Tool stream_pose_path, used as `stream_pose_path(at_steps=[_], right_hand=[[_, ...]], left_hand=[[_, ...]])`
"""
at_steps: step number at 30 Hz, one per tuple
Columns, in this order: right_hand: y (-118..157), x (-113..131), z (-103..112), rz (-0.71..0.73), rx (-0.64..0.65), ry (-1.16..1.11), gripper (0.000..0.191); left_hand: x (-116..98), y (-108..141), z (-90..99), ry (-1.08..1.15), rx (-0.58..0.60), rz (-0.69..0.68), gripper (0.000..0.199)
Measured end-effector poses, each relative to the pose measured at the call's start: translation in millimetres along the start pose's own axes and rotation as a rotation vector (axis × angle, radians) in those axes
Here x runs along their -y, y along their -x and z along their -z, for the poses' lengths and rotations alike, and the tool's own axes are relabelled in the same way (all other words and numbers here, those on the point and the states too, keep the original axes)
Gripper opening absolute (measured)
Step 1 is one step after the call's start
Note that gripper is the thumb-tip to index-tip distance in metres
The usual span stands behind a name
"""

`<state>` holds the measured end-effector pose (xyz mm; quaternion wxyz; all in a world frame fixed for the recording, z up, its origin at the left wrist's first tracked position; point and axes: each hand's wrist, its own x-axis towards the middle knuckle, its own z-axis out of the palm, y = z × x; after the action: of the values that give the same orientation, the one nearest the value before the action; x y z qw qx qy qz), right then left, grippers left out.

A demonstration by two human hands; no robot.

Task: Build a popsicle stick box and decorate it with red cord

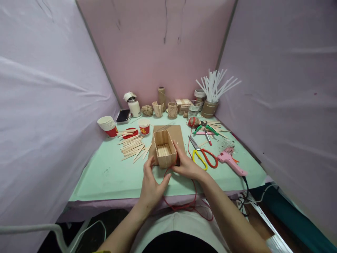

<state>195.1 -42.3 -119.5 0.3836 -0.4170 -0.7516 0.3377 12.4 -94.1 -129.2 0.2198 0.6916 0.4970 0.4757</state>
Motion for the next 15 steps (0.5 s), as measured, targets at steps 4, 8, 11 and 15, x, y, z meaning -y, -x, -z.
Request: stream_pose_path(at_steps=[4, 8, 11, 15], right_hand=[[29, 0, 24, 0.0, -0.13, 0.218, 0.083], [70, -13, 68, -0.072, -0.405, 0.468, 0.056], [100, -37, 100, -0.246, -0.606, 0.682, 0.055], [123, -67, 117, -0.427, -0.599, 0.878, 0.063]], left_hand=[[1, -21, 25.3, -0.114, -0.043, -0.173, 0.075], [17, -56, 48.0, -0.115, 0.139, -0.21, 0.089], [35, -77, 49.3, 0.056, 0.369, -0.081, 0.116], [47, -88, 36.4, 0.235, 0.467, 0.007, 0.132]])
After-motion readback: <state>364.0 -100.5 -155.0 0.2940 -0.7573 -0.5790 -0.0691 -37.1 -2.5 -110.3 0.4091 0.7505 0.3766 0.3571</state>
